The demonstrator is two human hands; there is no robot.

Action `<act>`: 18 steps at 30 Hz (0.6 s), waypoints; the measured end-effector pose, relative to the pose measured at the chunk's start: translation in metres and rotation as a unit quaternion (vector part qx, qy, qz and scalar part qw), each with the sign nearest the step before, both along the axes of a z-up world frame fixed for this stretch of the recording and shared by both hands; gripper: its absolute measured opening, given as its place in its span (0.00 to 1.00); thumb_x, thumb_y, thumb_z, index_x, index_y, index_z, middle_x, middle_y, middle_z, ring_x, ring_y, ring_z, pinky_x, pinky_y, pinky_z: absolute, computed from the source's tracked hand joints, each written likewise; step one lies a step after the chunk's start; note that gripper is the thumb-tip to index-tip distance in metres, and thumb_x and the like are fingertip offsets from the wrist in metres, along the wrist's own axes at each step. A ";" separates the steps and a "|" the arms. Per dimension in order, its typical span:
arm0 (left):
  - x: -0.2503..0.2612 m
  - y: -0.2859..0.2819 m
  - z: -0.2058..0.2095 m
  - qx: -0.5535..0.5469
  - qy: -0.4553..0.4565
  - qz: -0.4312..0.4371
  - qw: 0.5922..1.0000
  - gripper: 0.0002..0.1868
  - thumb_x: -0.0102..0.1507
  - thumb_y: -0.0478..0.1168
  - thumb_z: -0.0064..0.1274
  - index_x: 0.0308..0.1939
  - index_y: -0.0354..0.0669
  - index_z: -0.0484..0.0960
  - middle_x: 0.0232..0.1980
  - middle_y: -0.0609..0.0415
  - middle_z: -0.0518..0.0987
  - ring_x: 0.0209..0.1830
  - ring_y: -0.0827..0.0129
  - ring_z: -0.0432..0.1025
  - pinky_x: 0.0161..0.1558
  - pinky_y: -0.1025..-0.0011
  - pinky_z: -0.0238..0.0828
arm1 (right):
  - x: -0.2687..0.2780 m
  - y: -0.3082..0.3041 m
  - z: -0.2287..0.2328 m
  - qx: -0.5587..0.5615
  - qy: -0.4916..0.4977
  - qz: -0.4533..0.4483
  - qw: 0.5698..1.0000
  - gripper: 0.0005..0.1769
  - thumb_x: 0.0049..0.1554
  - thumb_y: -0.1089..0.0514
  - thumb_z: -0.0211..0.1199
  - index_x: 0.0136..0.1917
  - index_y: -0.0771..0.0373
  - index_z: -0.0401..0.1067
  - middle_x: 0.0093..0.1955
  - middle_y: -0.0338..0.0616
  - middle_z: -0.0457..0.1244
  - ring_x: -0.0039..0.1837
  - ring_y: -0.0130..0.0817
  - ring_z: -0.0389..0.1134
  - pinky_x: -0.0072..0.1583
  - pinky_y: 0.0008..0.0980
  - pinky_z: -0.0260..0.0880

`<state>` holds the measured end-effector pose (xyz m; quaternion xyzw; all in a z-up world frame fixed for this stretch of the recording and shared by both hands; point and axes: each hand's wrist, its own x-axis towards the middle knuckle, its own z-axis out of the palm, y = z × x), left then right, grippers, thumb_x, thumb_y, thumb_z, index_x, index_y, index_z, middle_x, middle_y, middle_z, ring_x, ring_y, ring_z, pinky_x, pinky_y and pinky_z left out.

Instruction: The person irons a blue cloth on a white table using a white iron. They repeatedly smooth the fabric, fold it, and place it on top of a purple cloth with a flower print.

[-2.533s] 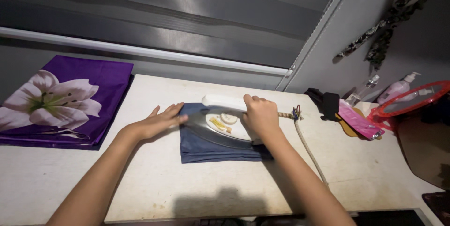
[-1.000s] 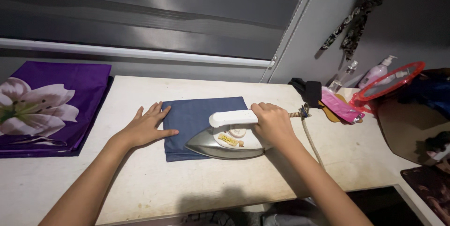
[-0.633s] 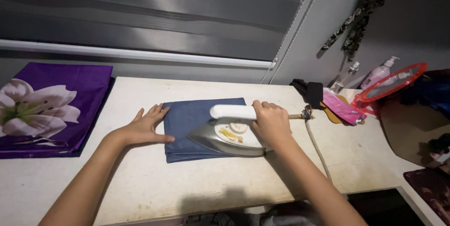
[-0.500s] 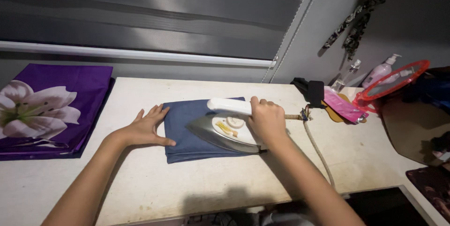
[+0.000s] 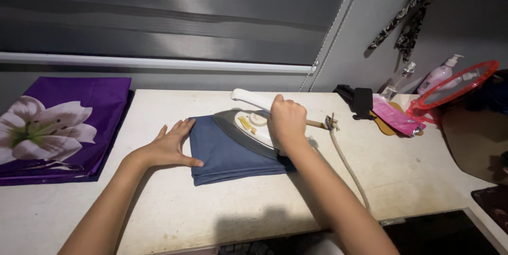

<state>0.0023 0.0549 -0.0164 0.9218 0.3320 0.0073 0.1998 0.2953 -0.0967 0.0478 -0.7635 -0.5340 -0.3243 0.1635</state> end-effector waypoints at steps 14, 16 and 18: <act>-0.002 -0.009 0.012 -0.023 -0.046 0.024 0.998 0.91 0.32 0.75 0.71 0.79 0.42 0.26 0.83 0.40 0.41 0.84 0.59 0.38 0.80 0.60 0.24 | 0.003 -0.013 0.005 -0.001 -0.023 0.133 0.991 0.10 0.43 0.61 0.66 0.38 0.63 0.68 0.34 0.51 0.67 0.38 0.49 0.71 0.42 0.47 0.72; -0.001 -0.010 0.013 -0.029 -0.043 0.030 0.998 0.91 0.31 0.75 0.71 0.79 0.44 0.25 0.83 0.41 0.41 0.84 0.59 0.37 0.80 0.60 0.24 | 0.004 -0.015 0.006 -0.008 -0.033 0.170 0.985 0.11 0.41 0.61 0.66 0.38 0.63 0.68 0.34 0.49 0.67 0.39 0.49 0.71 0.42 0.46 0.72; 0.000 -0.011 0.015 -0.030 -0.036 0.035 0.998 0.91 0.30 0.74 0.72 0.79 0.45 0.25 0.83 0.41 0.42 0.84 0.59 0.38 0.80 0.60 0.24 | 0.003 -0.014 0.006 -0.009 -0.039 0.188 0.981 0.12 0.40 0.62 0.66 0.39 0.63 0.68 0.34 0.49 0.67 0.39 0.48 0.71 0.43 0.46 0.71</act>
